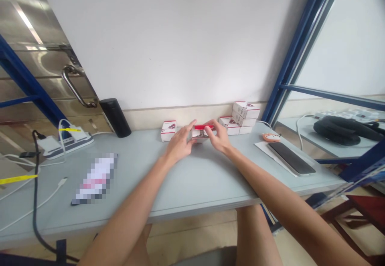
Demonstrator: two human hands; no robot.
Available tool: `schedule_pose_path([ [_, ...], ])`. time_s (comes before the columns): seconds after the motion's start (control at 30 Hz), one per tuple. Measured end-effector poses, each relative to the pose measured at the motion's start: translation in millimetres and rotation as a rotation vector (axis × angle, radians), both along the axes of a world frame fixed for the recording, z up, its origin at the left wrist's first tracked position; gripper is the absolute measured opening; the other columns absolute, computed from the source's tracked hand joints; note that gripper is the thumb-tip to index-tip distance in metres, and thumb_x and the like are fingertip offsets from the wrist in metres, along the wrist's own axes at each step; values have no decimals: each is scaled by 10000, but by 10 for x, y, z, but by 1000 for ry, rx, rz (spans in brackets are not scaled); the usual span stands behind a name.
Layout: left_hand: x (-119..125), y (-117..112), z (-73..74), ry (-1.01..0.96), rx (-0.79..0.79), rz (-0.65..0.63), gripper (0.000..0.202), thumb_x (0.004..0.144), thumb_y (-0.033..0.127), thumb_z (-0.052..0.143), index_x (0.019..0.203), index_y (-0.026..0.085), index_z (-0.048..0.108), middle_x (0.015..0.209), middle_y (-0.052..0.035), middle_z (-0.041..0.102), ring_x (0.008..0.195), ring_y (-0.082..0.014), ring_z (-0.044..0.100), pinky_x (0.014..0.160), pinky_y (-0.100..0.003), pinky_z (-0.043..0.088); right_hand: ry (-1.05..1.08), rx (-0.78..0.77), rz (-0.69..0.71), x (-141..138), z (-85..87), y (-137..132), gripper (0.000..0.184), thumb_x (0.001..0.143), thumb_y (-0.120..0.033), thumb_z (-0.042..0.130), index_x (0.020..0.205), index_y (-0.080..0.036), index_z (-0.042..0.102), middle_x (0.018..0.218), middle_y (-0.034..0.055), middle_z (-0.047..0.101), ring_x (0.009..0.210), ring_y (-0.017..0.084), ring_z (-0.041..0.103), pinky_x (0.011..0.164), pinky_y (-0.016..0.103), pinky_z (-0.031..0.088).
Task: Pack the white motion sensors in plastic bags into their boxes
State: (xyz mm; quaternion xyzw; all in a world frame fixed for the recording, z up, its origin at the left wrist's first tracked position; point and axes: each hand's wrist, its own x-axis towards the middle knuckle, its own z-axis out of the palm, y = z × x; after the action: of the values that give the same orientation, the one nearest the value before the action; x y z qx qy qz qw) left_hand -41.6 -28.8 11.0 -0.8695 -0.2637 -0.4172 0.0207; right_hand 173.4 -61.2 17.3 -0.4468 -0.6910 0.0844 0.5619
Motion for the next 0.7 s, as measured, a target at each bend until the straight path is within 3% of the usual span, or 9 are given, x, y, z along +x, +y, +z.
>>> schedule_pose_path([
  [0.13, 36, -15, -12, 7, 137, 2, 820, 921, 199, 711, 1613, 358, 302, 1547, -152, 454, 1245, -286, 655, 948, -445, 616, 103, -22, -43, 25, 28, 23, 492, 1009, -663, 440, 807, -236, 576, 749, 11, 630, 739, 198, 592, 733, 327, 469],
  [0.23, 84, -72, 14, 88, 322, -22, 728, 899, 146, 703, 1533, 383, 436, 1589, -135, 383, 1401, -328, 537, 1065, -515, 555, 222, -79, -37, 31, 61, 32, 555, 997, -697, 417, 722, -230, 534, 694, 1, 567, 743, 194, 561, 731, 319, 447],
  [0.33, 140, -142, 50, 200, 399, -62, 657, 887, 78, 637, 1480, 336, 519, 1599, -131, 415, 1503, -345, 424, 1175, -565, 455, 349, -192, 99, 31, 80, 52, 432, 933, -651, 572, 883, -227, 636, 832, 2, 651, 835, 201, 603, 780, 312, 472],
  [0.47, 167, -161, 53, 242, 378, -53, 596, 873, 42, 582, 1421, 276, 576, 1484, -116, 580, 1478, -340, 454, 1155, -558, 453, 448, -337, 143, 21, 45, 78, 403, 891, -608, 628, 1046, -238, 665, 1009, 25, 700, 952, 228, 643, 850, 336, 509],
  [0.6, 123, -112, 26, 210, 337, 11, 600, 847, 33, 601, 1388, 291, 579, 1422, -92, 634, 1463, -340, 472, 1135, -549, 460, 263, -191, 76, -12, -19, 38, 445, 977, -594, 521, 1244, -252, 614, 1168, 64, 666, 1024, 236, 637, 916, 377, 519],
  [0.7, 98, -91, 16, 120, 278, 46, 619, 859, 91, 671, 1431, 267, 514, 1407, -100, 643, 1427, -320, 514, 1145, -534, 462, 65, -39, 91, -37, -48, -5, 468, 967, -531, 593, 1352, -269, 548, 1340, 89, 619, 1145, 256, 625, 986, 410, 511],
])
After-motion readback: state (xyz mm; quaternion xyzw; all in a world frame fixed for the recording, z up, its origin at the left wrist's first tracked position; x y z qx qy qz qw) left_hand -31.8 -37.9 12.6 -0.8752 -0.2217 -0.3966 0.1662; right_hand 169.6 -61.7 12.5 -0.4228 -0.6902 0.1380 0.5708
